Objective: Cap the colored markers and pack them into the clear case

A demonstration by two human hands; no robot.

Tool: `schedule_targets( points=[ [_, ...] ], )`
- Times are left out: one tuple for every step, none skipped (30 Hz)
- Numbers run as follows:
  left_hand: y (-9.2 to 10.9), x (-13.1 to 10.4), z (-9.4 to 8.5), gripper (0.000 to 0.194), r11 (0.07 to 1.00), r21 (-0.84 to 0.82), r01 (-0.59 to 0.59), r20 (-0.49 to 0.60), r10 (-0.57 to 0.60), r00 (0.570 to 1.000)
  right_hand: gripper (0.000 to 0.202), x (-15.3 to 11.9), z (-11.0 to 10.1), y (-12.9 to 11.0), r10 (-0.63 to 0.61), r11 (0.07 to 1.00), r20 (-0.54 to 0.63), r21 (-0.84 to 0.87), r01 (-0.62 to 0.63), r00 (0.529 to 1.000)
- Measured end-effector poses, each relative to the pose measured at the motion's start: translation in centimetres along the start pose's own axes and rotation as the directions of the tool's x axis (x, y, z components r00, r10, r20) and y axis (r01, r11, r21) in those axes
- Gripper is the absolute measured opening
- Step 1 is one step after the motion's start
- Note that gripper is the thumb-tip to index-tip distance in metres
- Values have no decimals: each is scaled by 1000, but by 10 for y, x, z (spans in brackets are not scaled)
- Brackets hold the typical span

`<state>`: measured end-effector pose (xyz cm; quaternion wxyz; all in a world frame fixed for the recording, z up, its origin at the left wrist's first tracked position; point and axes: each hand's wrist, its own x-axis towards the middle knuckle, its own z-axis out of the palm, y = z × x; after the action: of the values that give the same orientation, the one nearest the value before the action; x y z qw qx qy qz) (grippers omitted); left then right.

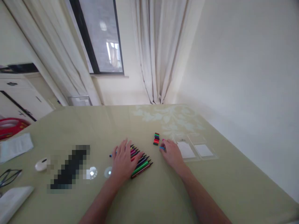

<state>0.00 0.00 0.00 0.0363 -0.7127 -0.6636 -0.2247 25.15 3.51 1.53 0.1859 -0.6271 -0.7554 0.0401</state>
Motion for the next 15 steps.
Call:
schedule_targets(
  points=[
    [7,-5,3,77,999,4,-44,13,44,999,8,0,0,-1,0,1000,0,0,0,1000],
    [14,-10,5,87,996,6,-90,24,89,996,8,0,0,-1,2,1000,-3,-3,-2,1000],
    [18,-15,8,95,990,9,-139,34,138,990,8,0,0,-1,5,1000,-7,-6,-5,1000],
    [22,-19,10,99,985,14,-174,41,173,984,7,-1,0,-1,10,1000,-10,-10,-11,1000],
    [23,-22,12,102,981,22,-194,46,193,980,7,-1,0,-1,15,1000,-13,-12,-15,1000],
    [23,-24,14,103,979,32,-200,50,199,979,7,0,0,-1,18,1000,-14,-12,-18,1000],
    [21,-24,15,103,980,44,-193,54,190,980,6,0,0,-1,18,1000,-14,-12,-18,1000],
    [18,-24,17,103,982,57,-179,59,176,983,6,0,0,-1,18,1000,-13,-12,-18,1000],
    [14,-23,18,103,984,69,-164,64,159,985,6,0,0,-1,17,1000,-15,-12,-17,1000],
    [11,-22,19,103,986,79,-149,70,144,987,6,0,1,-1,16,1000,-22,-14,-16,1000],
    [7,-21,21,103,986,85,-140,77,134,988,6,0,1,-1,16,1000,-30,-17,-17,999],
    [4,-19,22,103,987,89,-131,83,124,989,6,0,1,-1,17,1000,-37,-20,-18,999],
    [2,-18,23,104,988,90,-123,88,115,989,6,0,1,0,18,1000,-41,-22,-19,999],
    [0,-17,24,104,989,91,-114,93,106,990,7,0,1,0,18,1000,-42,-23,-19,999],
    [-1,-16,25,104,990,93,-105,96,96,991,7,1,2,0,19,1000,-41,-24,-20,999]
  ],
)
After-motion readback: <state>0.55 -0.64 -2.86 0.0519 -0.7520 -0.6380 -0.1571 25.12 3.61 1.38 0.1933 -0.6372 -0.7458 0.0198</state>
